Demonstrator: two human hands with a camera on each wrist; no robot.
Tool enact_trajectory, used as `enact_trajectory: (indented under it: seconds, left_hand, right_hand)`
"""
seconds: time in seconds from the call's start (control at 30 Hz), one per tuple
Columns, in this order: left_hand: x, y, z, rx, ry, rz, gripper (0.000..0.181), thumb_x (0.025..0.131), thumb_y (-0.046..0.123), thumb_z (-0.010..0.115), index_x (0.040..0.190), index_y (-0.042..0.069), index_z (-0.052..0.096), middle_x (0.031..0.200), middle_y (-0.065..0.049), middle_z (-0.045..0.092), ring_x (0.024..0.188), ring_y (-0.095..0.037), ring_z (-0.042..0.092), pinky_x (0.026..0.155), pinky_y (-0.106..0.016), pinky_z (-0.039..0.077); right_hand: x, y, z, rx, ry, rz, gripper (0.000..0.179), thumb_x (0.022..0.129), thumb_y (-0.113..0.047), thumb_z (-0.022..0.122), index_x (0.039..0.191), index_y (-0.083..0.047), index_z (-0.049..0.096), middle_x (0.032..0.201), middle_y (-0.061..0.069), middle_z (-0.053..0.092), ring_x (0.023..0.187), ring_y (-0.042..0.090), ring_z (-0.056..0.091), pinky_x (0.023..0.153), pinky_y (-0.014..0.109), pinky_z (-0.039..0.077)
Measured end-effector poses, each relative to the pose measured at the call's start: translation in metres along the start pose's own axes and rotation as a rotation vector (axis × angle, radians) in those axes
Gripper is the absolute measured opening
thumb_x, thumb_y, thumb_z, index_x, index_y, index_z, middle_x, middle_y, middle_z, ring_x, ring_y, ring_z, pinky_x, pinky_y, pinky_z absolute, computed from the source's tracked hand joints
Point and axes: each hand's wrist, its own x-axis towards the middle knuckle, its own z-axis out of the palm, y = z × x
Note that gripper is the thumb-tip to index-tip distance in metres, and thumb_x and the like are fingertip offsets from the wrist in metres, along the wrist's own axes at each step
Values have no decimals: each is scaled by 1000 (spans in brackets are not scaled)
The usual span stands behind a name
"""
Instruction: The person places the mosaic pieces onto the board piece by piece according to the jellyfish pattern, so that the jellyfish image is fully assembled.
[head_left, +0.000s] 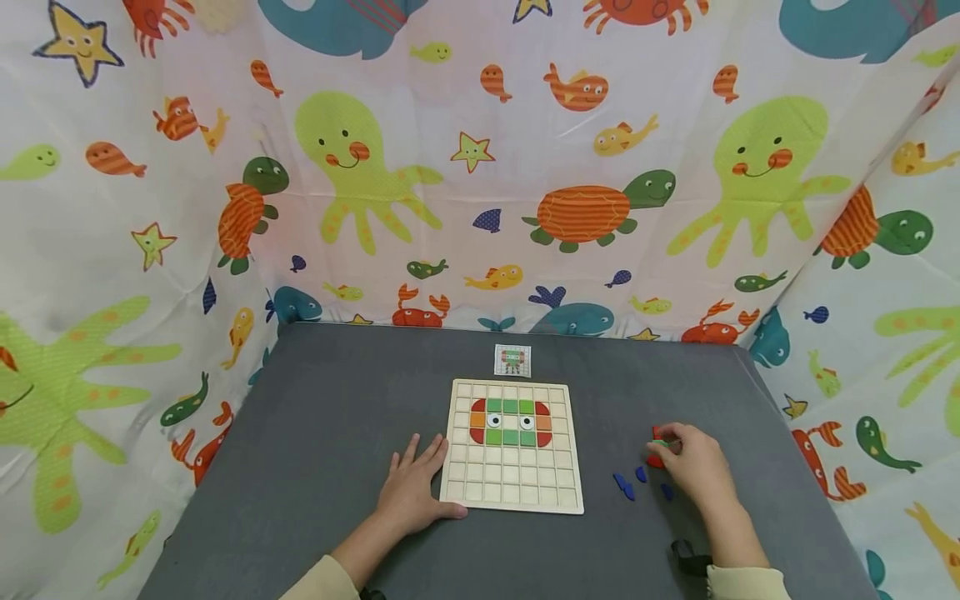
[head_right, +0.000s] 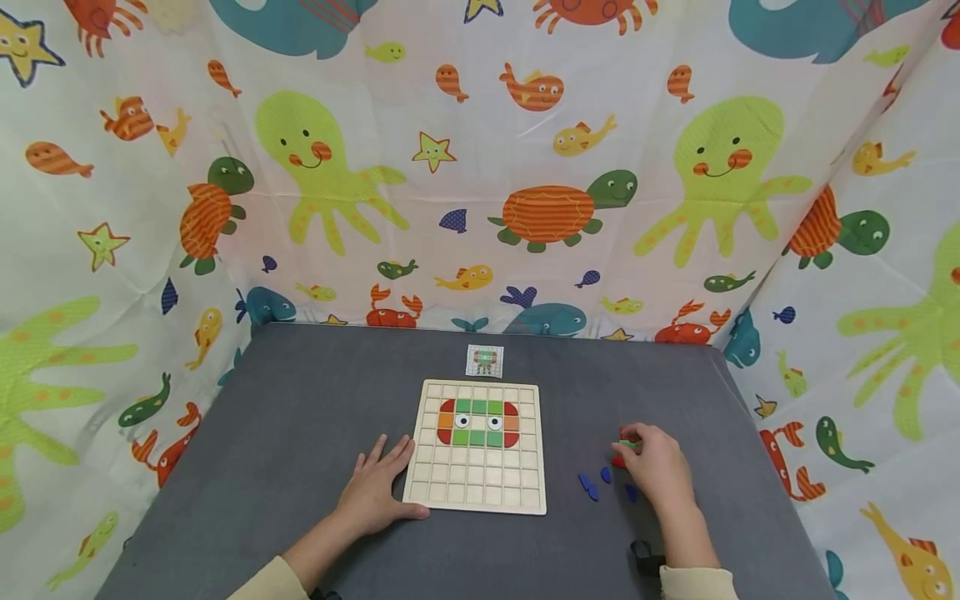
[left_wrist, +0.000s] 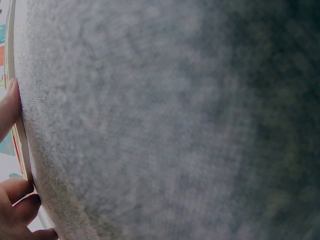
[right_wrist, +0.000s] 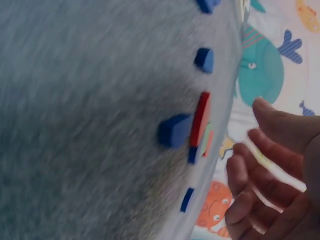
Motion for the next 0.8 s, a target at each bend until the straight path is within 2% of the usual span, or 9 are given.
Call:
enact_trajectory:
  seconds: [0.13,0.33,0.5,0.63,0.7,0.8]
  left_hand:
    - [0,0,0,-2,1,1,120,63,66,86,159,15,36,165,-2,32,156,-38,12,120,-67,14]
    - [-1,0,0,-7,3,0,119,63,65,86,159,15,35,165,-3,32,156,-38,12,120,-67,14]
    - [0,0,0,-13,6,1,119,63,65,87,159,16,35,165,-2,32,156,-38,12,120,-66,13]
    - [0,0,0,-12,5,0,119,63,66,86,159,16,35,165,-2,32,156,-37,12,120,-66,14]
    - [0,0,0,-13,5,2,119,63,66,86,159,16,36,165,-2,32,156,-38,12,120,-67,14]
    - [0,-1,0,-15,9,8,119,62,66,87,158,15,36,165,-2,33,156,-38,13,120,-67,14]
  right_hand:
    - [1,10,-2,-39,-43,80,41,91,-28,75,114,5,66,107,25,67,92,39,65,77,55,54]
    - [5,18,-2,-87,-106,163,46,91,-31,74,107,10,61,98,28,65,81,35,62,71,53,52]
    - [7,19,2,-90,-111,163,41,91,-32,74,101,6,63,90,21,65,74,30,59,64,46,51]
    - [9,16,6,-87,-106,154,36,92,-35,73,90,-2,60,75,10,56,65,24,52,55,35,40]
    - [10,15,7,-87,-105,151,34,93,-34,72,89,-3,59,74,8,54,64,23,51,54,34,38]
    - [13,14,7,-88,-113,157,30,93,-30,71,95,-1,62,80,11,60,66,24,53,55,35,41]
